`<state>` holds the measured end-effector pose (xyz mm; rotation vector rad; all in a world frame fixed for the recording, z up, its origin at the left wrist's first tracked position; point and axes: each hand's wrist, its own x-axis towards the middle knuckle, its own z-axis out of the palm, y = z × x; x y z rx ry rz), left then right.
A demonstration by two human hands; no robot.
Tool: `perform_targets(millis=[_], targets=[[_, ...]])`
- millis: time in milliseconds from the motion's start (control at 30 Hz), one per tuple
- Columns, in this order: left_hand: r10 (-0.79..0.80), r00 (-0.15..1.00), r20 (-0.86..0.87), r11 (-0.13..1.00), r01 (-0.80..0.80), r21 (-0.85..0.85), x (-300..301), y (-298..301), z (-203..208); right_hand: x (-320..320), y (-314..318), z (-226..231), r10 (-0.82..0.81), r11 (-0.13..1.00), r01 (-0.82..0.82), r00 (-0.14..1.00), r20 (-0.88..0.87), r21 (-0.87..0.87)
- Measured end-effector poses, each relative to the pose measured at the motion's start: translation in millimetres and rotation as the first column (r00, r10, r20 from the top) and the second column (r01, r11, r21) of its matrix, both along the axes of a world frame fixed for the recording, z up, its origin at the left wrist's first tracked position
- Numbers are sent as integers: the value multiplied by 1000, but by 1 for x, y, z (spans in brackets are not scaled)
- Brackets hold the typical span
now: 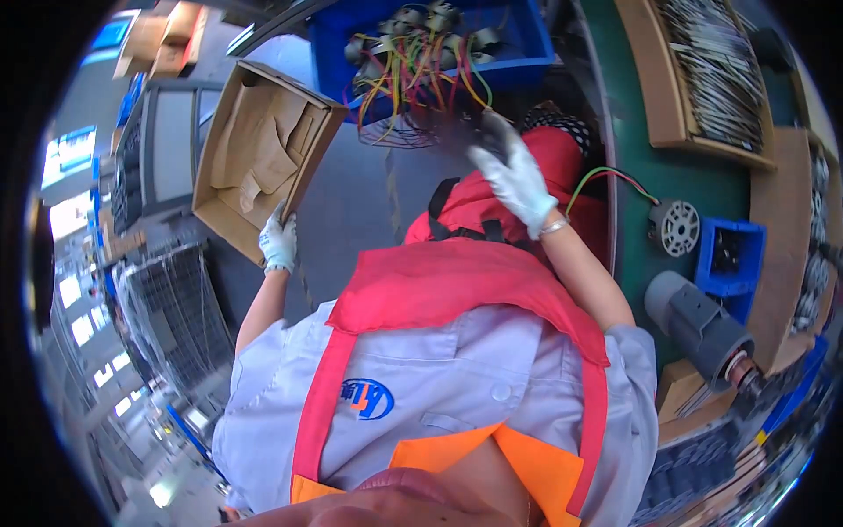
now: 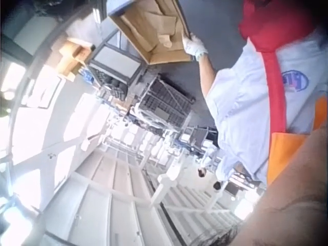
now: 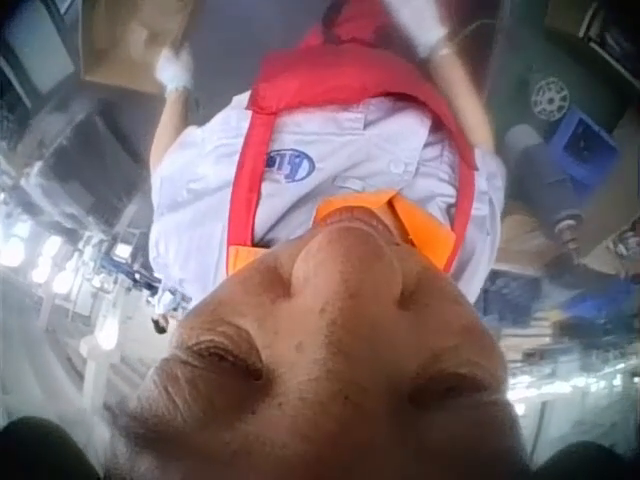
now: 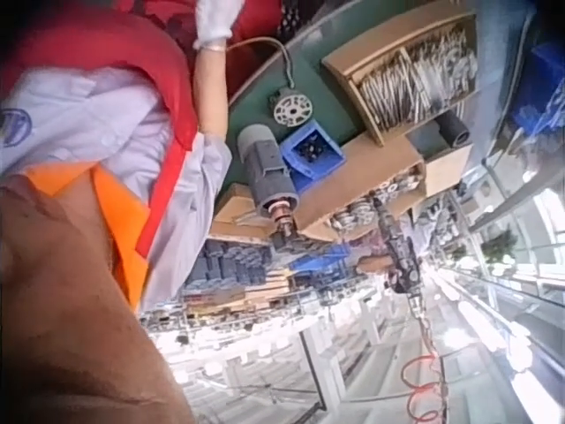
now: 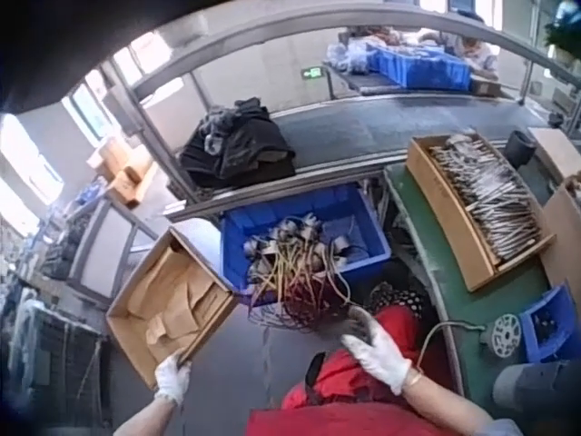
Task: The person assembles electric motors by placing rotors into motor housings and fastening them with screws using a pneumatic screwdriver.
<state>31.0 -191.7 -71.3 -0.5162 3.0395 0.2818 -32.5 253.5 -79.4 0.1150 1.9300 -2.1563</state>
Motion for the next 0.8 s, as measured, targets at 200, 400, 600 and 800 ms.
perform_targets(millis=[200,400,600,800], targets=[[224,970,94,974,-220,-59,36,-44,-65,20,19,7,-68,994,63,997,46,95],[249,967,-49,968,-248,33,40,-35,-42,29,16,12,27,972,-46,996,89,230],[-106,977,-187,958,151,245,-8,22,20,31,16,18,27,935,-23,1000,-7,354],[-610,790,-61,774,611,163,-75,90,54,47,33,29,-26,890,60,996,-80,452]])
